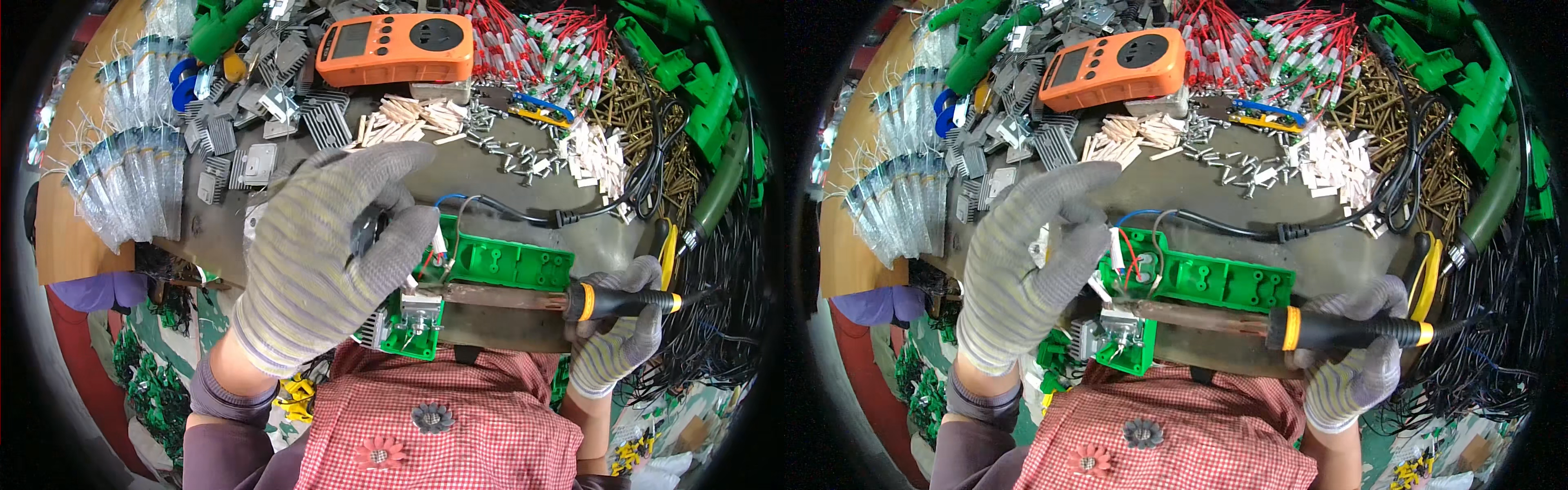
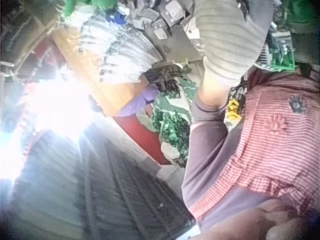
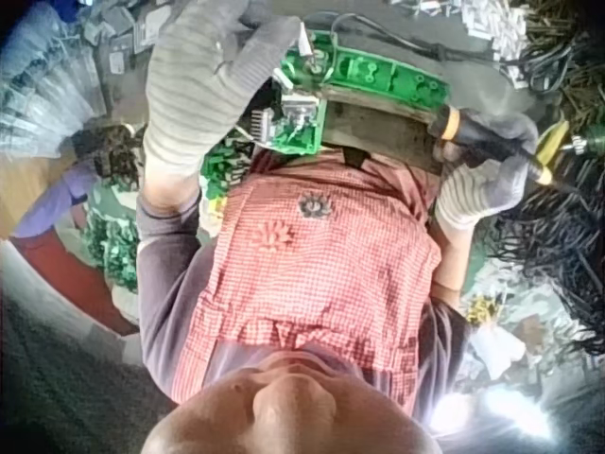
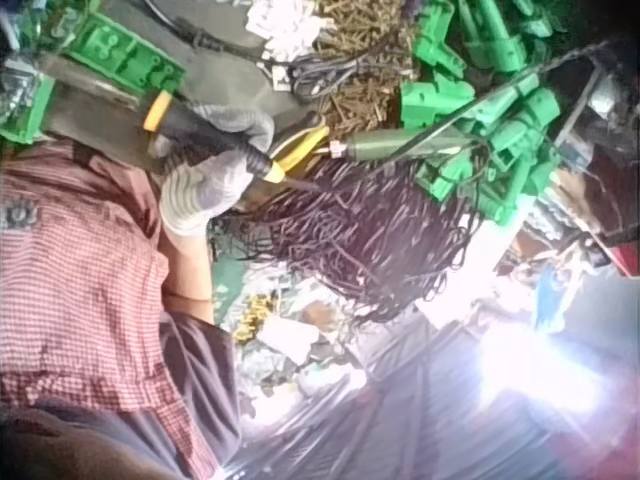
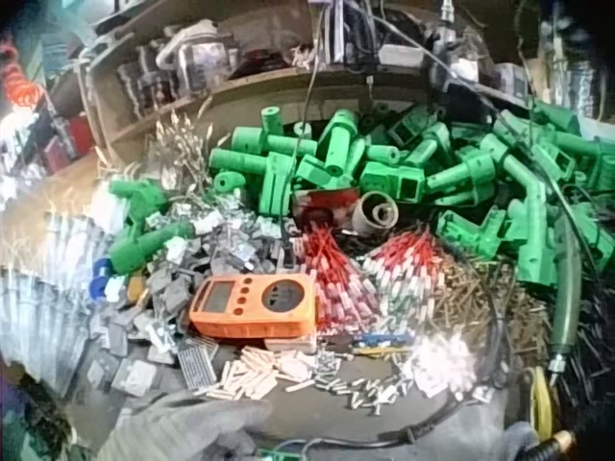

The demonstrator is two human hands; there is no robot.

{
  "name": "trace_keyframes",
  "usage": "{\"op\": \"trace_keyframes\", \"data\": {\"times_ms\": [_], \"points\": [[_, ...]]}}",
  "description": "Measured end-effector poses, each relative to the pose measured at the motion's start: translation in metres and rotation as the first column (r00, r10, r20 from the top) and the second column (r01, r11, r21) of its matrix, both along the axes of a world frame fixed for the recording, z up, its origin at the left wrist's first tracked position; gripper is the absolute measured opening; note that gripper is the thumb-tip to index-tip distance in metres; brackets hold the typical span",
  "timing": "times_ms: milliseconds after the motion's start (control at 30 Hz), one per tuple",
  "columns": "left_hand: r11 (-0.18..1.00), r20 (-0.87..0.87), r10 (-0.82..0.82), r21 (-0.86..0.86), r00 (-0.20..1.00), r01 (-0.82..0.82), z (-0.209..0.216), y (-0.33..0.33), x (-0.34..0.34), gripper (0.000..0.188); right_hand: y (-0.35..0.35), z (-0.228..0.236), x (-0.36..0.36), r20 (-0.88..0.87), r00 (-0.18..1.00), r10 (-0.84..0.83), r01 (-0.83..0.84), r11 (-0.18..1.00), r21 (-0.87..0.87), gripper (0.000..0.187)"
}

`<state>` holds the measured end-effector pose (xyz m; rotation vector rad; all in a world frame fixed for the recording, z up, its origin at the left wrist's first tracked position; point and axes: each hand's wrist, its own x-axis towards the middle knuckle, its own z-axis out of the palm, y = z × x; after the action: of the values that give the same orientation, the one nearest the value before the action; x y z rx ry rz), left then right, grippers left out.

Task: Soldering wires and electronic components inside a green plastic housing on a workbench.

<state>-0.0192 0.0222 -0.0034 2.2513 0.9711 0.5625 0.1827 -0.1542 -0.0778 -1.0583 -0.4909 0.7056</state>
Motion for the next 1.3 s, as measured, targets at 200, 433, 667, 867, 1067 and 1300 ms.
{"op": "trace_keyframes", "data": {"times_ms": [200,433,667,867,1067,1300], "points": [[0.944,0.038,-0.025,-0.328,0.999,0.036,0.008,0.004,0.006,0.026,0.004,0.000,-0.002,0.001,1.000,-0.029,0.029,1.000,-0.008,0.045],[0.922,0.282,-0.123,-0.323,0.952,0.214,-0.010,0.003,-0.006,0.016,0.004,0.005,-0.002,0.016,1.000,-0.024,0.024,0.999,-0.030,0.046],[0.962,0.296,-0.231,-0.071,0.927,0.263,-0.018,-0.001,-0.009,0.018,0.005,0.009,-0.002,-0.059,0.998,0.009,-0.009,1.000,0.008,0.049],[0.964,0.242,-0.258,0.132,0.935,0.232,-0.022,-0.006,-0.009,0.021,0.005,0.011,-0.004,-0.044,0.999,0.007,-0.007,1.000,0.001,0.047],[0.922,0.251,-0.326,0.298,0.912,0.247,-0.029,-0.007,-0.008,0.020,0.003,0.010,-0.001,-0.070,0.997,-0.037,0.040,0.998,0.051,0.046],[0.909,0.246,-0.332,0.343,0.911,0.238,-0.031,-0.009,-0.009,0.022,0.005,0.008,0.000,-0.087,0.995,-0.057,0.069,0.987,0.144,0.045]]}}
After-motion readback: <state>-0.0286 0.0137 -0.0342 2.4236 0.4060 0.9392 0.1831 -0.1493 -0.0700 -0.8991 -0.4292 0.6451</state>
